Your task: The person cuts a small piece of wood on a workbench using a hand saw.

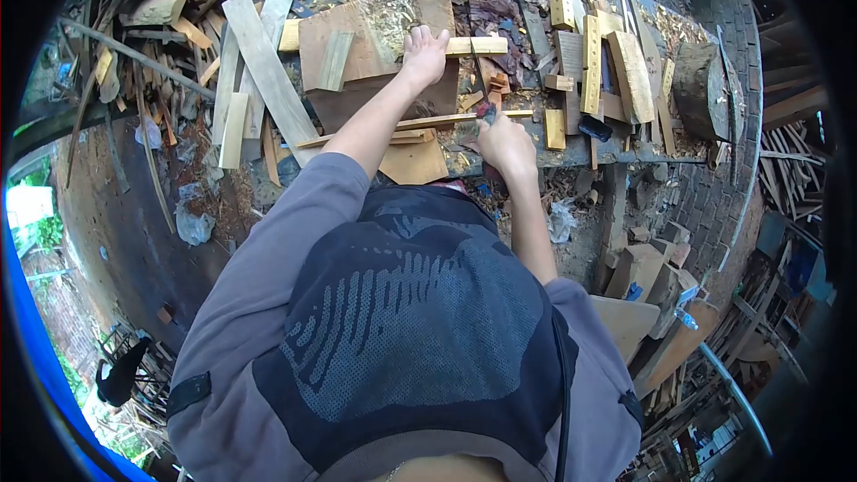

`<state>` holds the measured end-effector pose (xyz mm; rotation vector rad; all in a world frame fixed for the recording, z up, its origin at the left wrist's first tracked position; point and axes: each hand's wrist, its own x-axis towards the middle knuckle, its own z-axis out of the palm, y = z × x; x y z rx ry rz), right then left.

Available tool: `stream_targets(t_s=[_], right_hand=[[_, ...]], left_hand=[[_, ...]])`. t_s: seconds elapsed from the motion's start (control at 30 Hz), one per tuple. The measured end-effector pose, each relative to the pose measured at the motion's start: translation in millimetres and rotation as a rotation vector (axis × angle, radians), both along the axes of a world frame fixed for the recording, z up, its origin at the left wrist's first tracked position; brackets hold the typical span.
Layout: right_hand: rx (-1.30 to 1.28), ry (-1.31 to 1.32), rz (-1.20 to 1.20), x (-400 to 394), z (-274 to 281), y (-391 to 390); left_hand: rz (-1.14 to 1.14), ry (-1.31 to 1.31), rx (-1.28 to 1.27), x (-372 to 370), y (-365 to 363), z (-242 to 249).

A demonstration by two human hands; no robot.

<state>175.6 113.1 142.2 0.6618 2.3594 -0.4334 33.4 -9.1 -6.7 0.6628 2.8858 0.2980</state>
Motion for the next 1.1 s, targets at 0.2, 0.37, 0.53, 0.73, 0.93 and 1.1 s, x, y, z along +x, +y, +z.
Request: stream_targets(t_s=[0.2,0.37,0.53,0.73,0.93,1.1], right_hand=[[-0.072,0.060,0.005,-65,-56,2],[-0.082,0.048,0.012,-47,-36,7],[-0.071,-0.022,-0.027,-1,9,0],[-0.076,0.046,-0.037,-38,-39,-7],[-0.113,0.055,-0.040,-11,-3,7],[-0.089,-0.029,-0.039,1,27,16]], left_hand=[[-0.016,0.009,-0.008,0,1,-2],[0.012,-0.004,-0.003,-1,3,1],[-0.008,0.048,0.006,2,0,-3],[-0.014,0.011,0.060,-1,1,-4],[0.007,0.000,0.012,1,3,0],[-0.010,0.037,0.021,2,2,-2]])
